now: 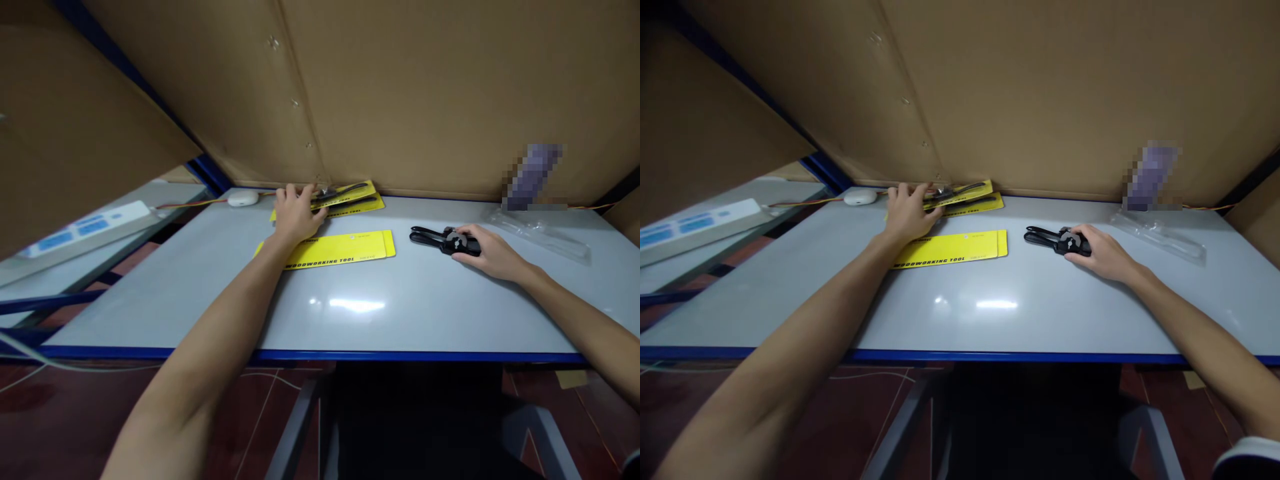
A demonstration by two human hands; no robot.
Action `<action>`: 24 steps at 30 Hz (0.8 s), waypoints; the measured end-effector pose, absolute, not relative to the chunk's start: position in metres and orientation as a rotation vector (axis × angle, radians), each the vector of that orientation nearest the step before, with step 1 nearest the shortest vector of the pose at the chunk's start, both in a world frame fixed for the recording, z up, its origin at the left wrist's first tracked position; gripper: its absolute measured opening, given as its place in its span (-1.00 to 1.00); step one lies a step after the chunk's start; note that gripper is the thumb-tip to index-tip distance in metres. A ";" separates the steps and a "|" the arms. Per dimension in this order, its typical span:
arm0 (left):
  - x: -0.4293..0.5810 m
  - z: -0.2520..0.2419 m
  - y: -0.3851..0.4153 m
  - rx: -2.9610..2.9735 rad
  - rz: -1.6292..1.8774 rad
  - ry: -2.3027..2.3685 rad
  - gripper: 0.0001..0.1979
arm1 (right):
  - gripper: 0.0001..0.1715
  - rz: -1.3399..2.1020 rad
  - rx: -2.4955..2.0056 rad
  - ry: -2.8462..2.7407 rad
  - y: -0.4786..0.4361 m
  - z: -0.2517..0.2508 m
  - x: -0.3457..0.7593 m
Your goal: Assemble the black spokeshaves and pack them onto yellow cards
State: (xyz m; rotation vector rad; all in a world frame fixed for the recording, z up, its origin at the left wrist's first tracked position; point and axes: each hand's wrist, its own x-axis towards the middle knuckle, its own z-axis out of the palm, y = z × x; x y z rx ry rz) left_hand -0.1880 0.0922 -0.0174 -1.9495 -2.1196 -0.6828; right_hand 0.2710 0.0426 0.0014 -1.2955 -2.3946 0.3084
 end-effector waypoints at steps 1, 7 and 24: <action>-0.189 -0.017 0.093 -1.946 -0.680 -2.120 -0.35 | -0.43 0.294 -1.289 -2.400 0.043 0.001 0.271; -0.191 -0.017 0.097 -2.004 -0.685 -2.150 -0.36 | -0.44 0.163 -1.224 -2.460 0.053 0.001 0.269; -0.194 -0.012 0.099 -2.076 -0.636 -2.273 -0.29 | -0.40 0.068 -1.153 -2.401 0.070 -0.014 0.270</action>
